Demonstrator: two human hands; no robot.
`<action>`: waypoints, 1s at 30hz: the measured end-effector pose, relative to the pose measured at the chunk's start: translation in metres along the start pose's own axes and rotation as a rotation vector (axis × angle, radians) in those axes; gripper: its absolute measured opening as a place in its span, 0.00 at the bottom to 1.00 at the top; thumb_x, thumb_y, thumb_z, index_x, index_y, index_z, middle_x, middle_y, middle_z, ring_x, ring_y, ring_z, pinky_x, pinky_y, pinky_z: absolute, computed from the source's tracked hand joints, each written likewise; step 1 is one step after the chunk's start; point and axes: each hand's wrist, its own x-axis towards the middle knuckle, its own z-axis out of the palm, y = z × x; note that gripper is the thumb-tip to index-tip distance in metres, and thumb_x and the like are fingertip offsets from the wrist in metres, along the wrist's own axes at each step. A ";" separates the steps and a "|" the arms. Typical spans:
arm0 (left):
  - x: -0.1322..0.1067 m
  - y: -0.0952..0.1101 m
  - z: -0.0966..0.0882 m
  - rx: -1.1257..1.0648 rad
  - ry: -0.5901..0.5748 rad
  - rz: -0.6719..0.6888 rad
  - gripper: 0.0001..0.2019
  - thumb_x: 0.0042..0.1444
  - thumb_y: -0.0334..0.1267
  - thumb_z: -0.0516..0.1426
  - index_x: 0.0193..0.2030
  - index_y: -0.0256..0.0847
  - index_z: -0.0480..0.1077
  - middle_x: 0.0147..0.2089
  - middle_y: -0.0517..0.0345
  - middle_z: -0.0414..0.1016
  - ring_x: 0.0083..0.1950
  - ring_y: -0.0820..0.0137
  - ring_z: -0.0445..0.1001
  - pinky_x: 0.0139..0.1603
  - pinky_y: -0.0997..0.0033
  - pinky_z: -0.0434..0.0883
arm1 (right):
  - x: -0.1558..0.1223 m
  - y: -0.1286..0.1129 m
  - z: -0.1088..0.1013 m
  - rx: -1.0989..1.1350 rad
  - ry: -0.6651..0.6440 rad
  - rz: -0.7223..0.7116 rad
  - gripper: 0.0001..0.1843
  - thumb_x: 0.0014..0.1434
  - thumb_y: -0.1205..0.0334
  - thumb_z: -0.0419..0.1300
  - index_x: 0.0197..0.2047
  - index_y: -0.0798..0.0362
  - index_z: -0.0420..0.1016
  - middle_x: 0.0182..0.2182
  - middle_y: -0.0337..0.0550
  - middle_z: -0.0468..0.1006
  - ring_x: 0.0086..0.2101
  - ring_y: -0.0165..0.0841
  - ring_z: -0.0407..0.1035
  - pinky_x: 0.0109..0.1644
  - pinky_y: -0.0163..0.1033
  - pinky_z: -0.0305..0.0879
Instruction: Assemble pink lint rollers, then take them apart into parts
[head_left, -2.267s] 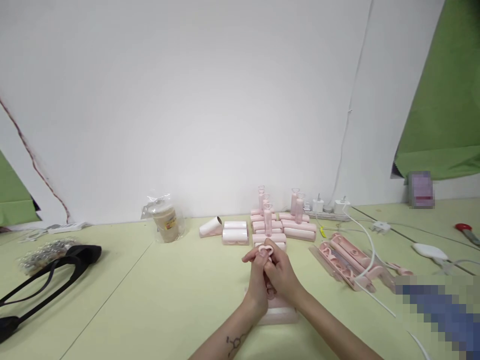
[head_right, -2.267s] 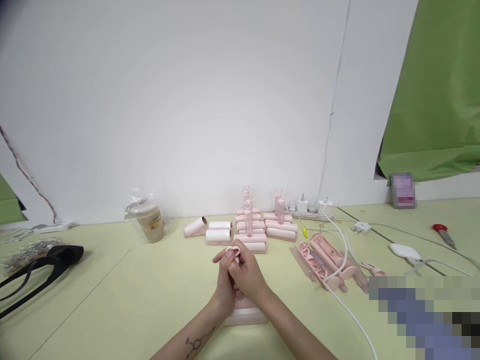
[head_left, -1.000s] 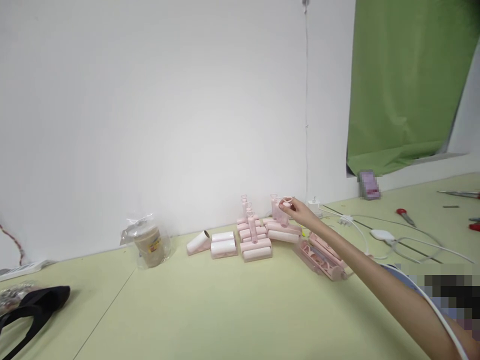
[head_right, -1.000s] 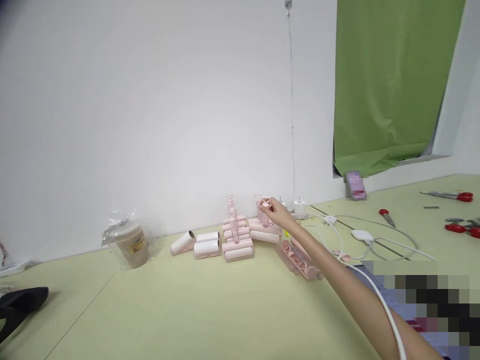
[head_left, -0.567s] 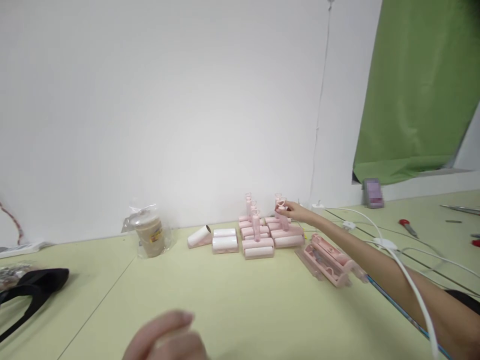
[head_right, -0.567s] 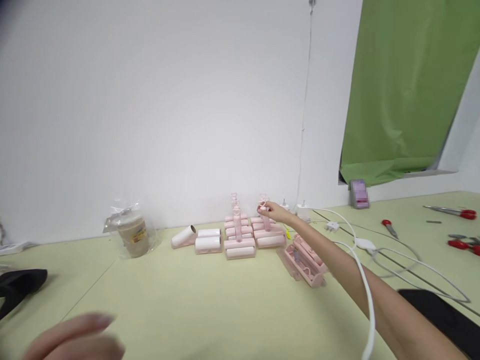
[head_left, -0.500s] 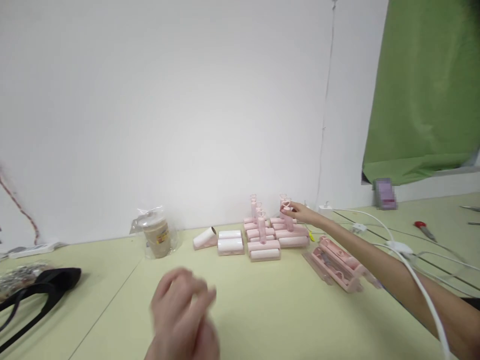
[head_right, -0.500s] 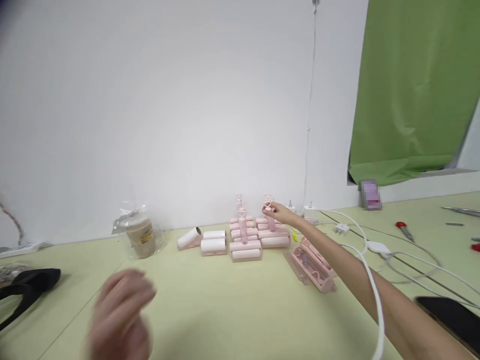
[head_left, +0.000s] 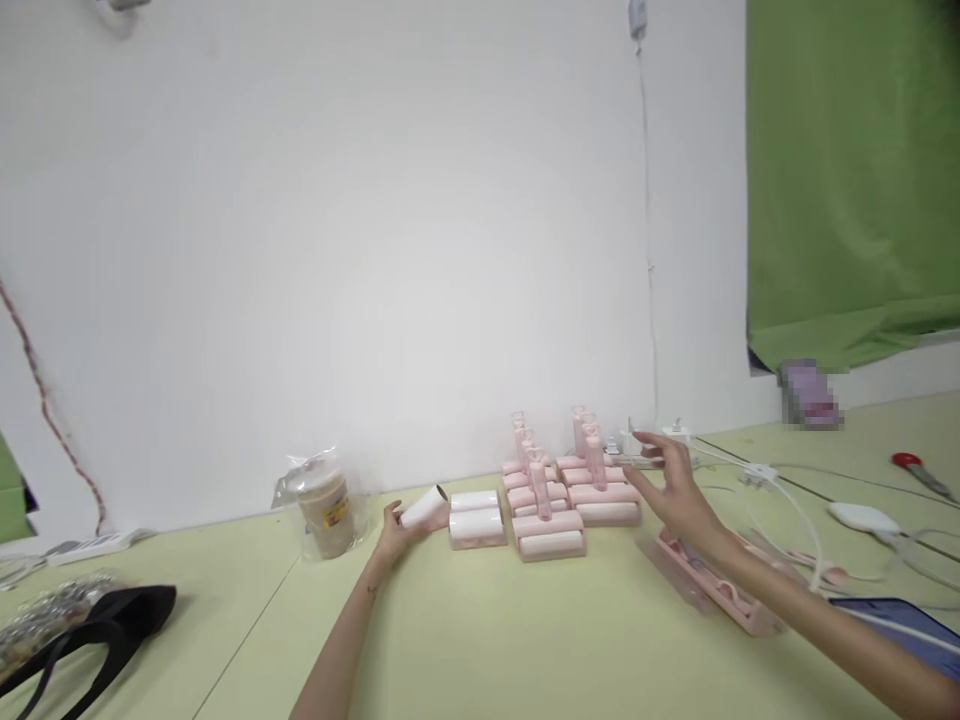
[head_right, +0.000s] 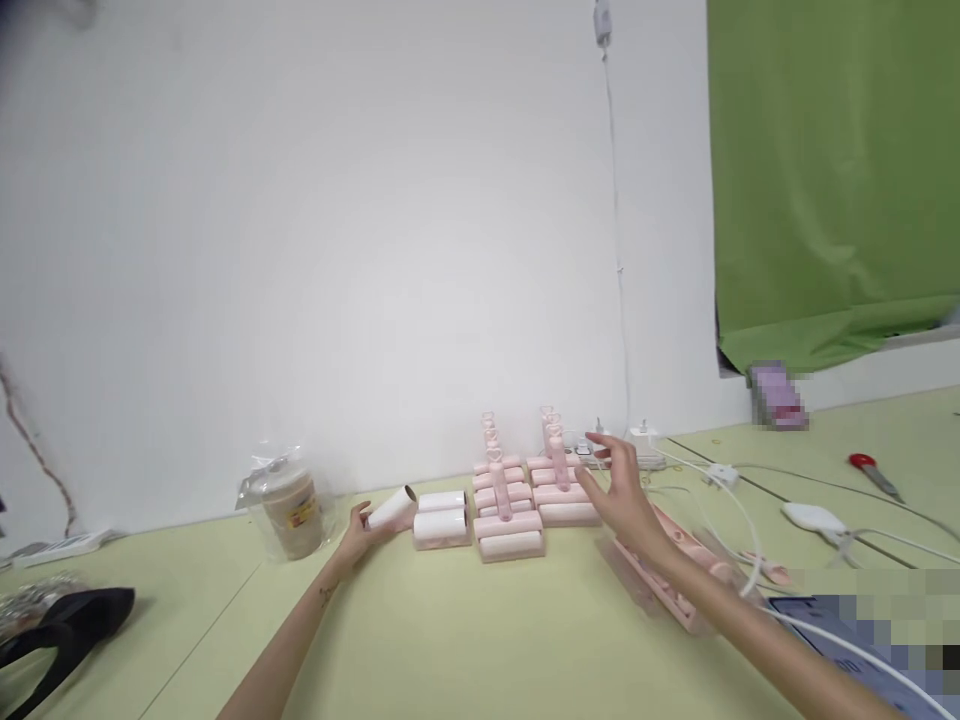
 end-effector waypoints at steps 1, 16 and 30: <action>-0.001 0.000 -0.002 0.003 -0.028 0.011 0.21 0.46 0.44 0.59 0.43 0.33 0.64 0.41 0.53 0.69 0.42 0.62 0.69 0.43 0.60 0.66 | -0.014 -0.007 -0.008 0.013 -0.009 -0.030 0.26 0.51 0.47 0.49 0.51 0.51 0.55 0.45 0.49 0.59 0.43 0.41 0.61 0.49 0.46 0.58; -0.120 0.111 -0.015 0.063 -0.852 -0.099 0.21 0.40 0.52 0.59 0.35 0.36 0.73 0.33 0.53 0.73 0.35 0.64 0.72 0.31 0.70 0.70 | -0.148 -0.082 0.015 1.227 -0.933 1.042 0.27 0.53 0.43 0.52 0.54 0.41 0.56 0.51 0.45 0.66 0.45 0.39 0.67 0.48 0.51 0.60; -0.133 0.092 0.082 0.049 -0.657 -0.045 0.21 0.47 0.55 0.51 0.32 0.36 0.67 0.22 0.63 0.62 0.20 0.76 0.61 0.12 0.81 0.57 | -0.143 -0.062 0.024 1.411 -0.632 1.284 0.14 0.55 0.51 0.53 0.37 0.54 0.67 0.29 0.42 0.76 0.33 0.33 0.72 0.44 0.42 0.66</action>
